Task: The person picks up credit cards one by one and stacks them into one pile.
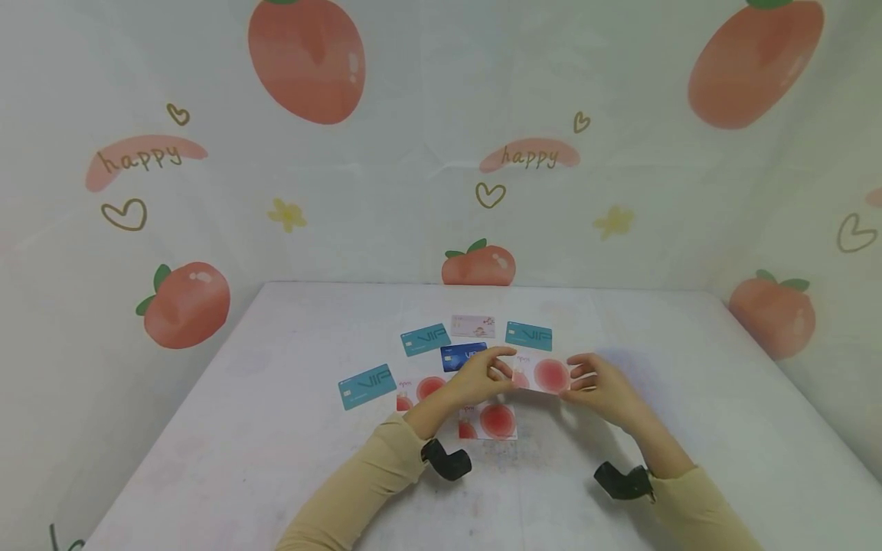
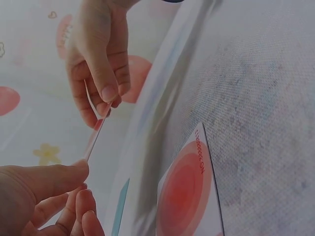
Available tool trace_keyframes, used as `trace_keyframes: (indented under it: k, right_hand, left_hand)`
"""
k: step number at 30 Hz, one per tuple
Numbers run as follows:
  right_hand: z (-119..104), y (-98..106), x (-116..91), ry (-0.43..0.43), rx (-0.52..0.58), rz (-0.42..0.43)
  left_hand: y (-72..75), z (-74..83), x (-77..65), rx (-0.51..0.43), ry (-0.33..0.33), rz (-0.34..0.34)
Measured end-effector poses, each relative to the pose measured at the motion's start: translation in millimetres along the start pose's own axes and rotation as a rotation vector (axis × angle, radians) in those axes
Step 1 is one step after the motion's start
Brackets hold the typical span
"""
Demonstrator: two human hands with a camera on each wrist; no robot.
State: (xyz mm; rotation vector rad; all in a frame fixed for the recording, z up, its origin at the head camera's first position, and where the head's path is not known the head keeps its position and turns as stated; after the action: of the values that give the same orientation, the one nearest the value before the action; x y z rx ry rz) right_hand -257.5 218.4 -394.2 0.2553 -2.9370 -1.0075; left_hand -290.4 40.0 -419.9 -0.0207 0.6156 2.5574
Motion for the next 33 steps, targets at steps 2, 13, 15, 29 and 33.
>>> trace_keyframes:
  k: [2,13,15,29,33]
  right_hand:
    - [-0.9,-1.2,-0.2,0.003,0.004,-0.002]
    - [-1.9,-8.9,2.4,0.006,-0.011,-0.022]
    - [-2.4,-10.9,2.4,0.006,-0.006,-0.023]
    - [-13.0,-23.9,2.8,0.046,-0.004,-0.039]
    - [-14.8,-27.0,2.3,0.026,-0.008,-0.036]
  left_hand:
    - [1.0,-1.3,-1.7,0.003,0.006,0.005]
    - [7.0,-7.2,-8.4,0.013,-0.014,0.016]
    - [8.4,-7.9,-10.4,0.018,-0.016,0.02]
    - [17.2,-12.2,-27.9,0.013,-0.036,0.021]
    - [20.1,-16.2,-31.3,0.01,-0.01,0.03]
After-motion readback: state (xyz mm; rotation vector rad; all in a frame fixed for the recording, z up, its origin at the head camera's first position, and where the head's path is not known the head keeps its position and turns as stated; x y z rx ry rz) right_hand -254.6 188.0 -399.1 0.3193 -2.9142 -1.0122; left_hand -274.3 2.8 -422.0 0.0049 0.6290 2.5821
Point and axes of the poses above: each hand's wrist, its own x-axis towards the middle knuckle, its own y-axis out of the back of the hand, z = x × y, the point moved 8 cm from there along x, towards the middle knuckle, and after that the axes turned 3 degrees about x, right-handed, at the moved point
